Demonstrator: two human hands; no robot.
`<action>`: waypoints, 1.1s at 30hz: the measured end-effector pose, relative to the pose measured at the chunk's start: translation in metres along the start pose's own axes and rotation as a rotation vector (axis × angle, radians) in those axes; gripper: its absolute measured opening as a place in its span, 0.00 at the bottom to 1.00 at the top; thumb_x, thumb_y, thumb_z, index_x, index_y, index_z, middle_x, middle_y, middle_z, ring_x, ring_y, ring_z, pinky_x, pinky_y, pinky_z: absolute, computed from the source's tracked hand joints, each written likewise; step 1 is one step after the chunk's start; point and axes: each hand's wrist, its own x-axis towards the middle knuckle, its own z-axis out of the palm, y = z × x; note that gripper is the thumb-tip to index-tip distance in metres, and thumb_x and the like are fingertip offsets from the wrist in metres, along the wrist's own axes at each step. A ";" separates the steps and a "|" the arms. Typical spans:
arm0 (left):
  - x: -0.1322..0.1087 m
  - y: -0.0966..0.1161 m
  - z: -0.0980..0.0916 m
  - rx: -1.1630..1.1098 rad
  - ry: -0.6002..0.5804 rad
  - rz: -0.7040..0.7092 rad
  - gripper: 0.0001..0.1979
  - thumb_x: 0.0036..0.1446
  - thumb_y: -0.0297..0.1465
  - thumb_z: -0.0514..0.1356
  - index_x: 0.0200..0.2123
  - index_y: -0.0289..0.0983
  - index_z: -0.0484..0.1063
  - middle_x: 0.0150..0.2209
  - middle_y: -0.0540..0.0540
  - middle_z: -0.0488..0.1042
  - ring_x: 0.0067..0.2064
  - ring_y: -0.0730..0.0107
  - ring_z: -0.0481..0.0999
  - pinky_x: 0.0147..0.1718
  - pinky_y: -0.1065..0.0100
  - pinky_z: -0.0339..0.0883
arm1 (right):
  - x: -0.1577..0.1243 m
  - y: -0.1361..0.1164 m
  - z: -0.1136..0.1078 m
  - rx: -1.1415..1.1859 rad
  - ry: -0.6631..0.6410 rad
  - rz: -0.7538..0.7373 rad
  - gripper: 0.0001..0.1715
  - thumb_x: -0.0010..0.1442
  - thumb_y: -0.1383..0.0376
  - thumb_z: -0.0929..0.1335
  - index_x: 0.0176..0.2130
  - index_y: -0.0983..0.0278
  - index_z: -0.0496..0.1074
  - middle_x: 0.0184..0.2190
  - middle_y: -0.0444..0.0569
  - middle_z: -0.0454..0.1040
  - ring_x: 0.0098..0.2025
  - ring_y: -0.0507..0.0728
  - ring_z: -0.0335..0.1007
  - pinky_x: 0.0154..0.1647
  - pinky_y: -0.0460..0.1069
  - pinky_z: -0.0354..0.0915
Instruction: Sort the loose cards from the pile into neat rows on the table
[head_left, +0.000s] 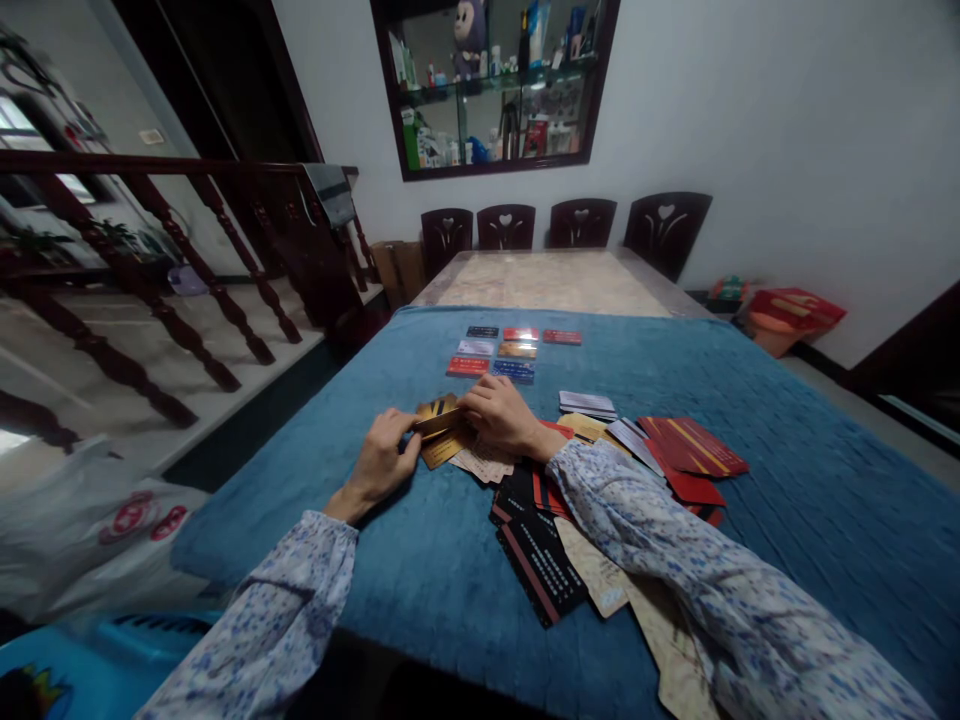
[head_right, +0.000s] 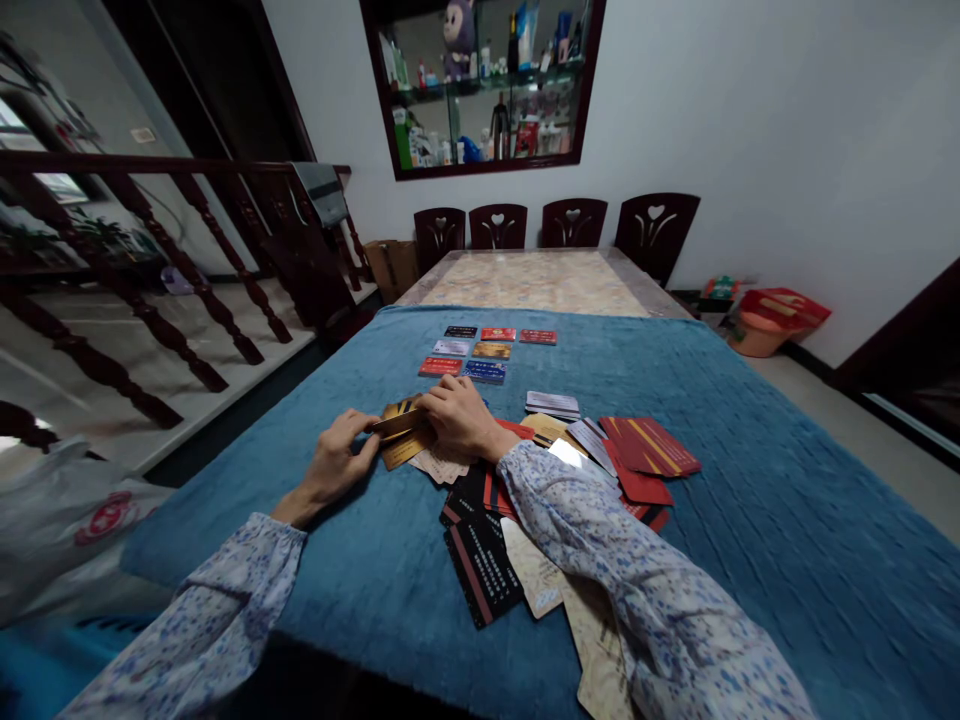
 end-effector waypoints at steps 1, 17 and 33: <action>0.000 0.000 0.001 -0.014 -0.001 -0.016 0.08 0.63 0.27 0.56 0.41 0.37 0.76 0.36 0.45 0.79 0.39 0.63 0.77 0.43 0.61 0.74 | 0.000 -0.001 -0.001 0.004 -0.007 0.004 0.15 0.65 0.71 0.66 0.49 0.63 0.77 0.42 0.54 0.81 0.47 0.62 0.65 0.48 0.56 0.54; -0.002 0.001 0.007 0.042 -0.058 -0.065 0.18 0.60 0.24 0.57 0.54 0.38 0.69 0.45 0.44 0.79 0.43 0.62 0.78 0.47 0.59 0.73 | 0.001 -0.010 -0.006 -0.041 -0.132 0.114 0.23 0.64 0.68 0.69 0.58 0.64 0.70 0.48 0.55 0.81 0.50 0.63 0.68 0.52 0.56 0.55; 0.004 -0.009 0.010 -0.093 -0.074 -0.155 0.23 0.60 0.28 0.59 0.59 0.37 0.68 0.47 0.42 0.79 0.43 0.63 0.78 0.49 0.59 0.75 | 0.003 -0.013 -0.014 0.029 -0.189 0.186 0.32 0.60 0.67 0.71 0.62 0.67 0.66 0.56 0.60 0.77 0.54 0.65 0.67 0.50 0.56 0.58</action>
